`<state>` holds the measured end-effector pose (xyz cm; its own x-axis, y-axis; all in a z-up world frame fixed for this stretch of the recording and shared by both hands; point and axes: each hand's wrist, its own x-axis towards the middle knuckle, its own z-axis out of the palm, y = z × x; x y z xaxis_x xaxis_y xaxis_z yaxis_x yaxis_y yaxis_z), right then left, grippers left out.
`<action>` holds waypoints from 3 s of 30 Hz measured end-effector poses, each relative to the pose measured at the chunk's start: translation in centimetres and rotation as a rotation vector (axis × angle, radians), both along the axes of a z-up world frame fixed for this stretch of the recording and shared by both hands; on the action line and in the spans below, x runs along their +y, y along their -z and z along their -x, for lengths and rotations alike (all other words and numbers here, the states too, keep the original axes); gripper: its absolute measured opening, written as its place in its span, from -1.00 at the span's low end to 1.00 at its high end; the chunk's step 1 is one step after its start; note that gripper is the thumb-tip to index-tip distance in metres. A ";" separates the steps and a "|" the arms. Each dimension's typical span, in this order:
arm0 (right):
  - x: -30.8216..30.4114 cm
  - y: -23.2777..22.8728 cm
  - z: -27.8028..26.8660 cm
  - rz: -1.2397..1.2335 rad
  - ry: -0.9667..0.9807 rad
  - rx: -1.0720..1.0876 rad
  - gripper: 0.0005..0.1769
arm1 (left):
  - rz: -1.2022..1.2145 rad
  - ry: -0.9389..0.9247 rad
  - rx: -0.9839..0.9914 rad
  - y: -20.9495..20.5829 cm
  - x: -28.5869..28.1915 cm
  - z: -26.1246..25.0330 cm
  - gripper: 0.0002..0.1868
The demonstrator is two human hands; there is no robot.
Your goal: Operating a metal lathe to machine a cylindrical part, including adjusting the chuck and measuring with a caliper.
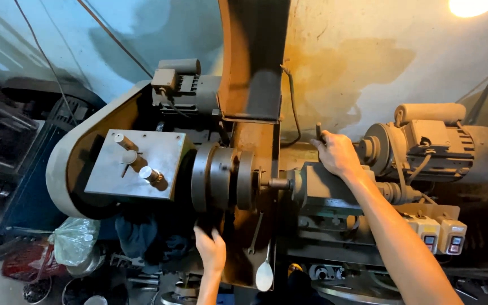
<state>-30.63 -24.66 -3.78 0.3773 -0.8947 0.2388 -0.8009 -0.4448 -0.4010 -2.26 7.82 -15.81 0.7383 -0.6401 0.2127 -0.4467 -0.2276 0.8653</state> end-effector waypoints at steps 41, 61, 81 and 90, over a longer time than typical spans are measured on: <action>1.4 -2.3 -3.2 0.003 -0.013 -0.398 -0.83 | -0.479 0.152 -0.283 -16.4 -16.1 -5.9 -0.52; 1.5 -2.8 -1.2 -0.374 0.084 -0.126 -0.69 | -0.230 0.282 -0.233 -18.5 -17.5 -6.5 -0.45; 1.8 -4.1 -1.8 -0.483 0.117 -0.085 -0.57 | 0.346 -0.033 -0.425 -11.0 -5.2 -0.1 -0.41; 1.9 -2.7 -3.1 0.085 -0.064 -0.487 -0.79 | -0.580 0.272 -0.363 -16.2 -19.5 -7.6 -0.51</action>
<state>-27.50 -22.72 -1.07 0.2571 -0.8434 0.4718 -0.4994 -0.5339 -0.6823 5.37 -11.71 0.41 0.4849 -0.8744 -0.0149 -0.7879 -0.4442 0.4264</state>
